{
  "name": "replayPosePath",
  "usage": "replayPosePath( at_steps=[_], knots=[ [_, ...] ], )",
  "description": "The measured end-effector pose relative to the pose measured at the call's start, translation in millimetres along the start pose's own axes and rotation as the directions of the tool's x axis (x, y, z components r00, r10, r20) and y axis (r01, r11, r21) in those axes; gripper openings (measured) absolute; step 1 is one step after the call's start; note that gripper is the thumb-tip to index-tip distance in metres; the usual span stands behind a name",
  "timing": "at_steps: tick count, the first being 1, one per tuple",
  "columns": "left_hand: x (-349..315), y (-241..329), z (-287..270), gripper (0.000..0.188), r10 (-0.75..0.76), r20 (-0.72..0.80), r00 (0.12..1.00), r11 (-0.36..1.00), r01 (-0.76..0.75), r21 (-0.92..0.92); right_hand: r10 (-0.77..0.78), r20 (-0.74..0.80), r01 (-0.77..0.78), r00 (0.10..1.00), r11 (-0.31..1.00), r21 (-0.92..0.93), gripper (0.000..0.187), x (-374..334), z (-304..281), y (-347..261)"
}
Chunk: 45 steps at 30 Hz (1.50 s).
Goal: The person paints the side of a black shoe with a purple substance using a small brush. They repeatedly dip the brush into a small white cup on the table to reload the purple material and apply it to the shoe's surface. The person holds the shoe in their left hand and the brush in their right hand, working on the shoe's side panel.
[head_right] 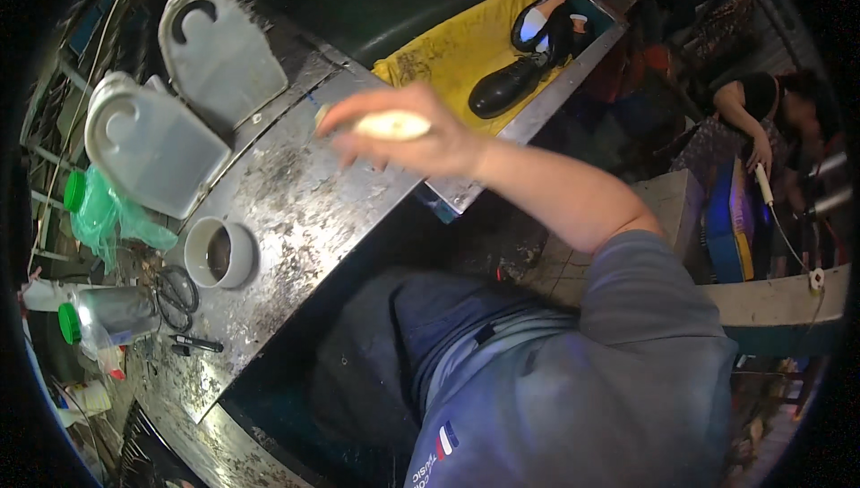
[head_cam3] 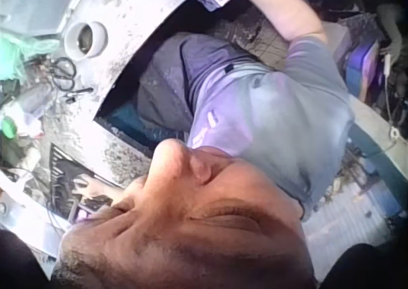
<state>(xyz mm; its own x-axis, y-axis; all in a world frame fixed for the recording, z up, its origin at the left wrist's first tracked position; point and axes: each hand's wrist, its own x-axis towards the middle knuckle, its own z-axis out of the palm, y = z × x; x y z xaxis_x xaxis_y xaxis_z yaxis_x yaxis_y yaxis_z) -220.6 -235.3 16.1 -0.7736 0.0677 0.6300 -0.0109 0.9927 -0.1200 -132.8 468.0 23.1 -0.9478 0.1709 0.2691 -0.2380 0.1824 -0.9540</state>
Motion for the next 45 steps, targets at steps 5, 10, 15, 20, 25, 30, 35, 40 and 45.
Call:
replayPosePath(
  at_steps=[5, 10, 15, 20, 25, 30, 35, 40, 45],
  knots=[
    [-61.3, 39.6, -36.1, 0.042, -0.065, 0.122, 0.990, 0.969, 0.092, -0.228, 0.151, -0.321, -0.354, 0.935, 0.441, -0.825, 0.036, -3.5, -151.7, 56.6],
    [-90.0, 102.3, -80.1, 0.041, 0.106, 0.157, 0.982, 0.983, -0.079, -0.167, 0.500, -0.377, -0.291, 0.780, -0.244, -0.925, 0.068, -5.8, -175.3, 130.1],
    [-101.8, 173.0, -121.7, 0.041, 0.054, 0.281, 0.958, 0.970, 0.017, -0.244, 0.669, -0.367, 0.015, 0.646, -0.492, -0.870, 0.080, 7.9, -180.2, 196.6],
    [-116.7, 179.4, -129.7, 0.047, 0.210, 0.267, 0.940, 0.945, -0.125, -0.303, 0.426, -0.585, -0.255, 0.691, -0.613, -0.748, 0.052, 9.8, -182.1, 254.0],
    [-133.9, 184.6, -126.2, 0.046, 0.053, 0.421, 0.905, 0.954, 0.078, -0.289, 0.176, -0.395, -0.369, 0.902, -0.162, -0.915, 0.030, 6.2, -244.0, 176.1],
    [-132.2, 212.5, -135.4, 0.043, 0.100, 0.383, 0.918, 0.859, 0.114, -0.499, -0.158, -0.613, -0.540, 0.774, 0.339, -0.770, 0.060, -13.8, -299.0, 43.1],
    [-109.1, 269.1, -129.5, 0.040, 0.361, 0.271, 0.892, 0.661, -0.040, -0.749, -0.212, -0.307, 0.085, 0.928, 0.921, -0.380, 0.062, -43.1, -236.2, -31.5],
    [-75.4, 318.7, -123.1, 0.072, 0.411, 0.338, 0.846, 0.271, 0.241, -0.932, -0.478, -0.005, 0.477, 0.879, 0.878, 0.041, 0.068, -40.4, -104.8, -98.4],
    [-42.6, 376.9, -123.5, 0.127, 0.726, 0.332, 0.602, -0.263, 0.690, -0.674, -0.366, 0.355, 0.165, 0.860, 0.859, 0.484, 0.081, -26.9, 12.1, -97.0]
  ],
)
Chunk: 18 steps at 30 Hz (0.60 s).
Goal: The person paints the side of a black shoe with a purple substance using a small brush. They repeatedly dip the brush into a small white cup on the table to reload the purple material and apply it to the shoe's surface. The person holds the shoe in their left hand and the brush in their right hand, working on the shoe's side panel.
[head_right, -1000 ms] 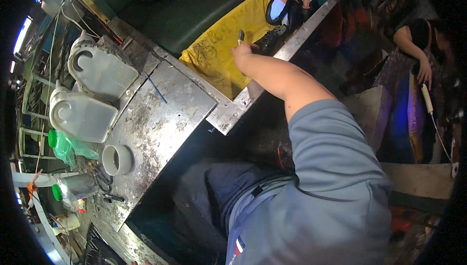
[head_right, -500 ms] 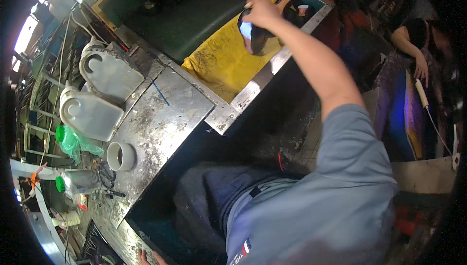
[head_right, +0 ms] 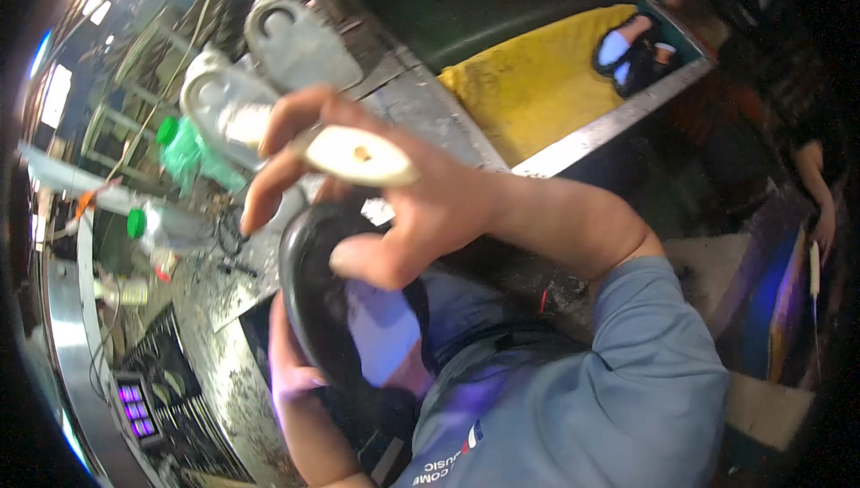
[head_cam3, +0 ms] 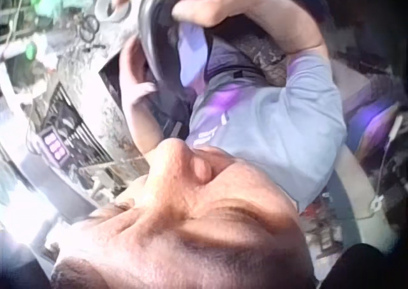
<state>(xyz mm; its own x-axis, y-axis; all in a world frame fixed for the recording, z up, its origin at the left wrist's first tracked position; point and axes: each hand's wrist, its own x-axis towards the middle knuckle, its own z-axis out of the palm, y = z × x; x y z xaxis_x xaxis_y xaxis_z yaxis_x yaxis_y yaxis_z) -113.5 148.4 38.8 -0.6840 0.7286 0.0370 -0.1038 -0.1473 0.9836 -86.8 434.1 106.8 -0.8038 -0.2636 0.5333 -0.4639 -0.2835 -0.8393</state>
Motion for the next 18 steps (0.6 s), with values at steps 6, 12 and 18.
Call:
replayPosePath(
  at_steps=[6, 12, 18],
  knots=[
    [-40.5, -41.7, 9.9, 0.106, -0.166, 0.025, 0.986, 0.811, 0.151, -0.565, 0.145, 0.234, -0.202, 0.961, 0.949, 0.241, 0.062, 40.1, 61.0, 89.9],
    [-156.9, -108.4, -2.4, 0.084, -0.187, -0.270, 0.944, 0.688, -0.071, -0.722, 0.014, -0.024, -0.027, 1.000, 0.695, -0.718, 0.036, 96.0, 28.4, 113.2],
    [-214.6, -133.5, -1.9, 0.079, -0.150, -0.457, 0.877, 0.740, -0.206, -0.640, 0.269, -0.021, -0.129, 0.963, 0.390, -0.912, 0.026, 141.1, 13.4, 155.3]
  ],
)
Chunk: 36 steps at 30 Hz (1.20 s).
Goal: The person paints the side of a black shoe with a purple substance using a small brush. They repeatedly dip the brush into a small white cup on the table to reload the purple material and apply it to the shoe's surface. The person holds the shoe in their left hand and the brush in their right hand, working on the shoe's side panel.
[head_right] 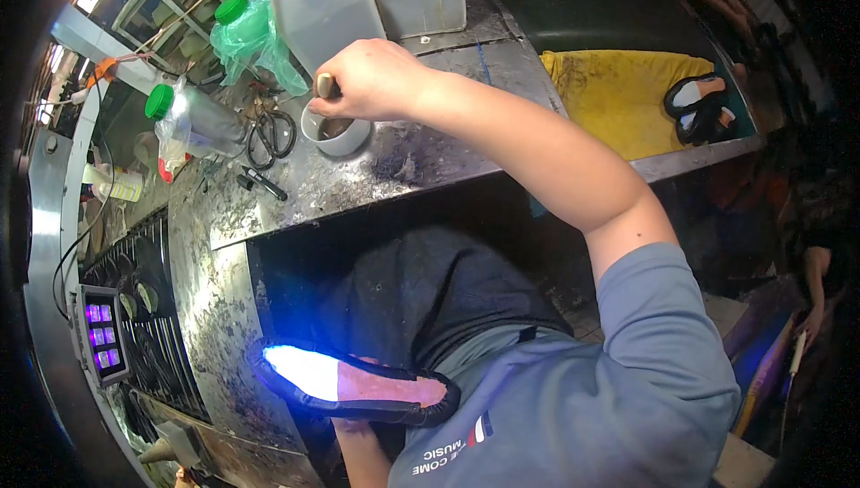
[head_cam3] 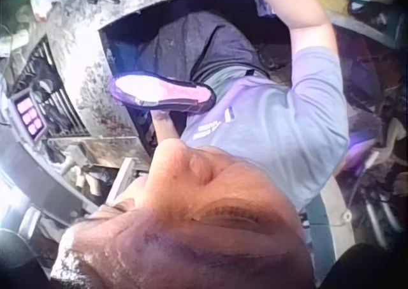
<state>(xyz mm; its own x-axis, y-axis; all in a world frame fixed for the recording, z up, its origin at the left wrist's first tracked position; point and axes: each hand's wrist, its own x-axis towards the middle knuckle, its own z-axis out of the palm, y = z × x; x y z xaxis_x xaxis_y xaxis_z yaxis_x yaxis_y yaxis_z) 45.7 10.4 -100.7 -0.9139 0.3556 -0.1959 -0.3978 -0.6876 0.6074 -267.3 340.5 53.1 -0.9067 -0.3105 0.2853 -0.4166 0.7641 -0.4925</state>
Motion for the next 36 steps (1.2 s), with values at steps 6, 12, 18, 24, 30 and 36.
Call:
replayPosePath(
  at_steps=[6, 12, 18, 24, 30, 36],
  knots=[
    [-14.4, -9.8, -9.4, 0.090, 0.138, -0.036, 0.990, 0.978, -0.130, 0.162, 0.034, 0.073, -0.021, 0.997, 0.984, -0.180, 0.023, 19.9, 38.2, 16.1],
    [-12.3, 11.1, 17.1, 0.104, 0.120, -0.115, 0.986, 0.990, -0.111, 0.083, -0.110, -0.274, 0.118, 0.955, 0.993, 0.012, 0.021, 11.4, 4.0, -9.3],
    [-12.7, 29.2, 15.4, 0.086, 0.333, -0.151, 0.931, 0.880, -0.249, 0.405, -0.009, 0.005, 0.009, 1.000, 0.985, -0.170, 0.025, 2.1, 19.6, 8.8],
    [5.7, 60.1, 40.4, 0.072, 0.592, 0.151, 0.791, 0.316, -0.401, 0.860, -0.082, -0.279, 0.093, 0.957, 0.995, 0.025, 0.023, -10.8, 4.7, 4.4],
    [15.5, 100.3, 78.9, 0.057, 0.426, 0.602, 0.675, -0.488, -0.389, 0.781, -0.090, -0.279, 0.152, 0.956, 0.966, 0.210, 0.027, -18.8, 21.7, 10.3],
    [16.8, 140.1, 109.4, 0.029, 0.079, 0.697, 0.713, -0.778, -0.393, 0.490, -0.081, -0.045, 0.091, 0.996, 0.752, 0.653, 0.024, -69.1, 3.3, -19.5]
  ],
)
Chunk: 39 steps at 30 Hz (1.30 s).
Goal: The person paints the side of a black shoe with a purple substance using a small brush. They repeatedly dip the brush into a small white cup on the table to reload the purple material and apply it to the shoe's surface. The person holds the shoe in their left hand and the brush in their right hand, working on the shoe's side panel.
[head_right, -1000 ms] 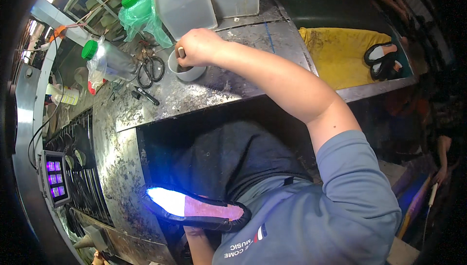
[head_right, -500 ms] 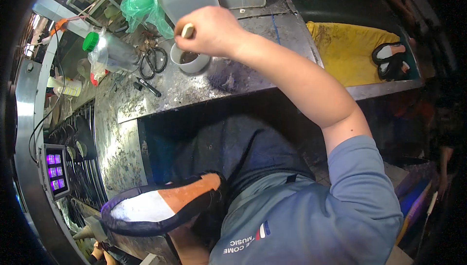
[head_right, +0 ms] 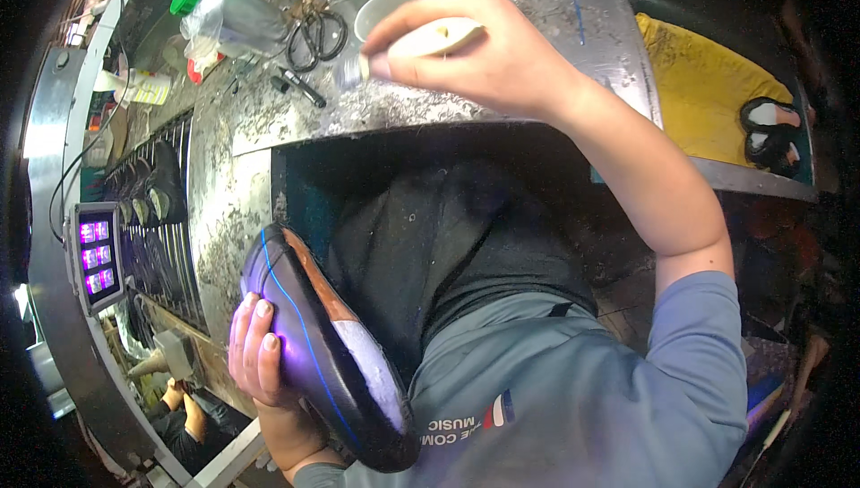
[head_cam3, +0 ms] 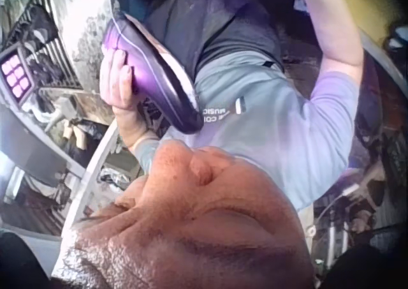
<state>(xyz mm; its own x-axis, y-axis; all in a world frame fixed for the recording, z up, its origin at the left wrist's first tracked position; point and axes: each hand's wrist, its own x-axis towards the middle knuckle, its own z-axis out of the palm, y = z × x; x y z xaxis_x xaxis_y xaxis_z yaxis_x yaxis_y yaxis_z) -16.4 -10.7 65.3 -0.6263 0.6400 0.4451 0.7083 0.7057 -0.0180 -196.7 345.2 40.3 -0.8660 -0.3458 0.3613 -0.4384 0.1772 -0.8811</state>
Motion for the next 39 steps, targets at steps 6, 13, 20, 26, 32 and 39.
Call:
replayPosePath(
  at_steps=[6, 13, 20, 26, 32, 39],
  knots=[
    [0.3, 2.8, -18.4, 0.029, 0.081, 0.131, 0.988, 0.994, -0.090, 0.066, -0.034, 0.316, -0.077, 0.948, 0.940, 0.332, 0.025, -32.7, 38.9, -29.8],
    [3.6, 11.1, -25.4, 0.031, 0.060, 0.196, 0.979, 0.994, -0.077, 0.077, -0.292, 0.227, 0.140, 0.929, 0.846, 0.515, 0.014, -29.5, 76.0, -31.9],
    [4.9, 10.9, -25.5, 0.030, 0.047, 0.203, 0.978, 0.995, -0.064, 0.081, -0.203, 0.358, -0.026, 0.911, 0.839, 0.543, 0.007, -25.1, 73.8, -38.9],
    [2.8, 5.6, -19.6, 0.027, 0.052, 0.187, 0.981, 0.989, -0.076, 0.123, -0.196, 0.424, -0.050, 0.884, 0.863, 0.503, 0.009, -28.5, 61.0, -46.9],
    [3.8, 0.6, -13.9, 0.026, 0.036, 0.172, 0.984, 0.987, -0.062, 0.149, -0.264, 0.393, 0.042, 0.881, 0.870, 0.491, 0.007, -31.9, 53.5, -55.6],
    [2.2, -2.6, -7.1, 0.024, -0.017, 0.163, 0.987, 0.980, -0.016, 0.199, -0.360, 0.348, 0.177, 0.866, 0.870, 0.459, 0.009, -33.6, 49.6, -62.1]
  ],
)
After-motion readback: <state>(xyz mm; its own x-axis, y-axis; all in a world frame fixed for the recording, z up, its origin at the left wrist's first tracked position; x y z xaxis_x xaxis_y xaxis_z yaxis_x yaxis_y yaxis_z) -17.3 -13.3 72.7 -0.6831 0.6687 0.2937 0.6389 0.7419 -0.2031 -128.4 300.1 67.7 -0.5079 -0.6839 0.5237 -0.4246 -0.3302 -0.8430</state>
